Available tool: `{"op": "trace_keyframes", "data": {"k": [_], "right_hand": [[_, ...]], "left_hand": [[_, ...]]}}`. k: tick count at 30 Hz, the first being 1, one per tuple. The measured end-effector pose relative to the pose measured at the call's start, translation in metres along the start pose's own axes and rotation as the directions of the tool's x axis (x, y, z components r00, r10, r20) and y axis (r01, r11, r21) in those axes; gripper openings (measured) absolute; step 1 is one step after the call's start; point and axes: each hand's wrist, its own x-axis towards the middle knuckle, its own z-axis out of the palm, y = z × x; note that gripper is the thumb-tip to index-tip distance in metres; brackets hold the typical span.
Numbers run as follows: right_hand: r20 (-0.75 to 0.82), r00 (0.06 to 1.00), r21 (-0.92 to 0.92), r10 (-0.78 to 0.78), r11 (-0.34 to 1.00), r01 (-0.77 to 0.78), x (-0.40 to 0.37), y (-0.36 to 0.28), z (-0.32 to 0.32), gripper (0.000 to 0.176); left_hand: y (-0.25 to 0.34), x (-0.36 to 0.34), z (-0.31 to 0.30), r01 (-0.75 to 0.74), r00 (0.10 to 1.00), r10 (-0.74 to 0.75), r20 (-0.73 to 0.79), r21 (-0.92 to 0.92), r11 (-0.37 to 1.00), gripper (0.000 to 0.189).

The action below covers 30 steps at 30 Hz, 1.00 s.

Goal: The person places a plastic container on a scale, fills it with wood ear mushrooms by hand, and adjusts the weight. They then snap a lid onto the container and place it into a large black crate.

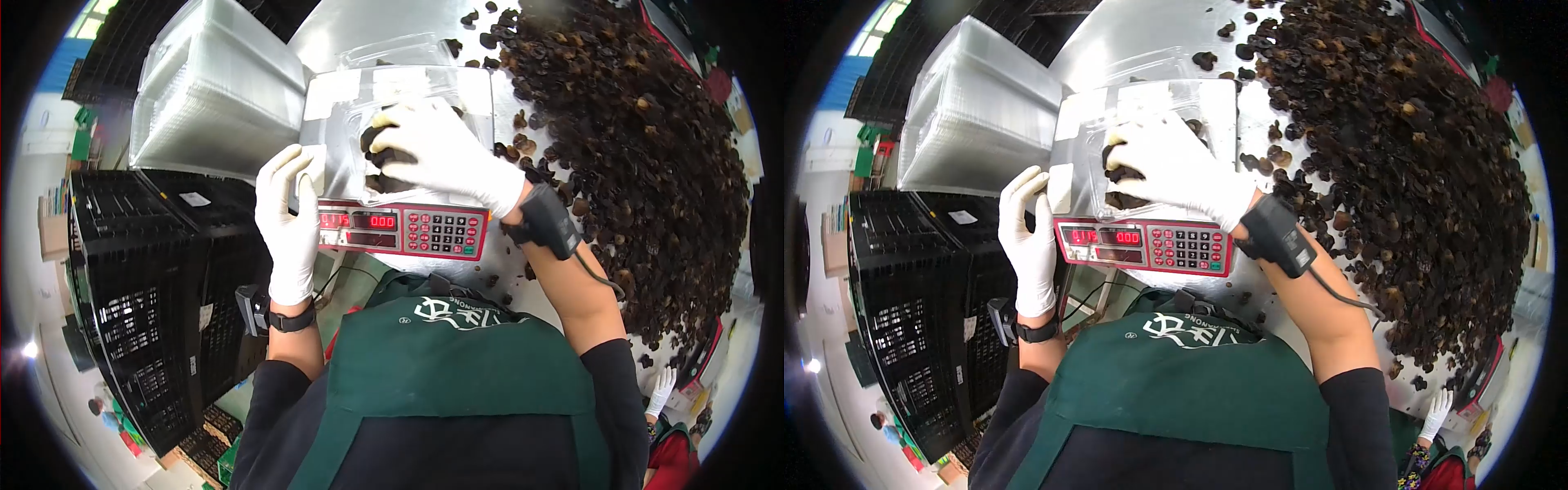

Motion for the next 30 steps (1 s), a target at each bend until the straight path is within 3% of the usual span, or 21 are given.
{"op": "trace_keyframes", "data": {"k": [2, 5, 8, 9, 10, 11, 12, 13, 16, 19, 22, 24, 28, 30], "right_hand": [[-0.011, 1.0, -0.095, -0.013, 0.995, 0.012, -0.002, -0.003, 0.007, 0.039], [-0.023, 0.999, 0.074, -0.043, 0.996, 0.045, 0.0, -0.008, -0.018, 0.042], [-0.119, 0.977, 0.302, 0.177, 0.944, -0.134, -0.015, -0.015, -0.047, 0.042], [-0.213, 0.954, 0.356, 0.21, 0.926, -0.124, -0.024, -0.014, -0.057, 0.04], [-0.242, 0.927, 0.24, 0.287, 0.943, -0.229, -0.039, -0.01, -0.065, 0.037], [-0.257, 0.882, 0.351, 0.394, 0.889, -0.295, -0.054, -0.011, -0.075, 0.035], [-0.295, 0.837, 0.336, 0.46, 0.87, -0.36, -0.075, -0.001, -0.075, 0.03], [-0.26, 0.715, 0.534, 0.649, 0.714, -0.454, -0.09, -0.01, -0.077, 0.027], [-0.296, 0.553, 0.521, 0.779, 0.617, -0.59, -0.159, -0.003, -0.066, 0.019], [-0.202, 0.386, 0.545, 0.9, 0.431, -0.719, -0.224, -0.01, -0.045, 0.02], [-0.145, 0.232, 0.62, 0.962, 0.271, -0.736, -0.258, -0.024, -0.026, 0.02], [-0.165, 0.262, 0.612, 0.951, 0.307, -0.729, -0.269, -0.028, -0.019, 0.021], [-0.194, 0.314, 0.543, 0.929, 0.368, -0.755, -0.257, -0.033, -0.025, 0.019], [-0.231, 0.372, 0.465, 0.899, 0.438, -0.769, -0.244, -0.033, -0.031, 0.018]], "left_hand": [[-0.005, -0.004, -0.004, 0.024, 1.0, -0.024, -0.005, 0.002, 1.0, 0.027], [-0.006, -0.009, -0.009, 0.061, 0.998, -0.061, 0.005, 0.016, 0.998, 0.026], [-0.01, -0.01, -0.007, 0.047, 0.999, -0.047, 0.011, 0.023, 0.999, 0.026], [-0.01, -0.008, -0.006, 0.036, 0.999, -0.036, 0.008, 0.014, 0.999, 0.026], [-0.01, -0.008, -0.005, 0.028, 1.0, -0.028, 0.006, 0.006, 1.0, 0.026], [-0.009, -0.006, -0.004, 0.018, 1.0, -0.018, 0.006, -0.001, 1.0, 0.026], [-0.008, -0.004, -0.004, 0.004, 1.0, -0.004, 0.01, 0.003, 1.0, 0.025], [-0.008, -0.001, -0.003, -0.011, 1.0, 0.011, 0.013, 0.007, 1.0, 0.025], [-0.006, 0.01, -0.004, -0.054, 0.998, 0.053, 0.022, 0.017, 0.998, 0.025], [0.002, 0.025, -0.004, -0.116, 0.992, 0.114, 0.045, 0.032, 0.993, 0.025], [0.004, 0.04, 0.004, -0.203, 0.976, 0.2, 0.087, 0.03, 0.979, 0.027], [0.015, 0.053, 0.009, -0.273, 0.955, 0.267, 0.13, 0.03, 0.962, 0.027], [0.04, 0.064, 0.025, -0.262, 0.907, 0.288, 0.307, -0.124, 0.957, 0.042], [0.042, 0.063, 0.038, -0.386, 0.826, 0.4, 0.398, -0.117, 0.915, 0.065]]}}
